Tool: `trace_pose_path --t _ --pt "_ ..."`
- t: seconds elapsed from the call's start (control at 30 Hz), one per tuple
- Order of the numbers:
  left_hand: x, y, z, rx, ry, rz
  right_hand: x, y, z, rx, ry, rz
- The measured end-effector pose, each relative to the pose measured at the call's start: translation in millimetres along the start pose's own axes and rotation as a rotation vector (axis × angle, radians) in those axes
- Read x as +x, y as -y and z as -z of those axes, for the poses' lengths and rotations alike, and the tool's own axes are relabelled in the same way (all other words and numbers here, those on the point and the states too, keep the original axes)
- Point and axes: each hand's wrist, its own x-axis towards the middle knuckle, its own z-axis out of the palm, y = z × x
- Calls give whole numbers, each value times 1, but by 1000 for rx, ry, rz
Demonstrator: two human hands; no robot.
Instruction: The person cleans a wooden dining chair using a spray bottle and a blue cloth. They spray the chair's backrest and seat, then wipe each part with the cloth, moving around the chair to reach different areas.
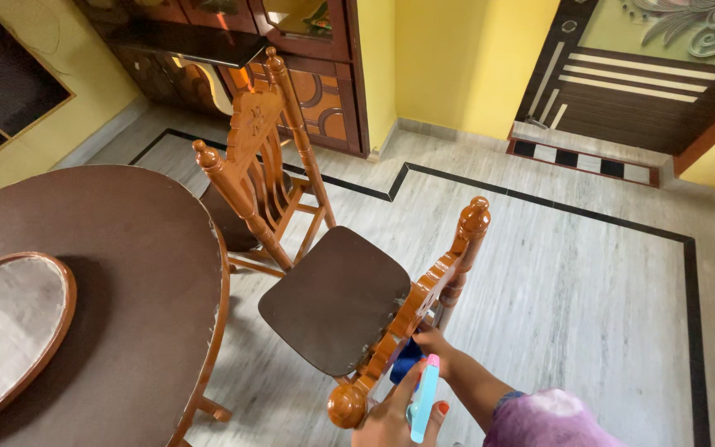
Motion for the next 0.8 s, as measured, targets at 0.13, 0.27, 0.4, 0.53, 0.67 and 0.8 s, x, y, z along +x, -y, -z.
trace_pose_path --t 0.13,0.27,0.4,0.53,0.67,0.8 --pt "4 4 6 -1 -167 -131 9 -8 -5 98 5 -53" --pt "6 11 28 -146 -316 -219 14 -18 -22 -105 5 39" --pt "0 8 47 -132 -321 -189 7 -14 -63 -426 -432 -139" --pt "-6 0 52 -72 -230 3 -37 9 -102 -437 -455 -111" --pt "-6 -2 51 -80 -258 23 -74 33 -133 -381 -445 -67" --pt "-5 1 47 -128 -325 -70 -94 48 -143 -372 -398 -50"
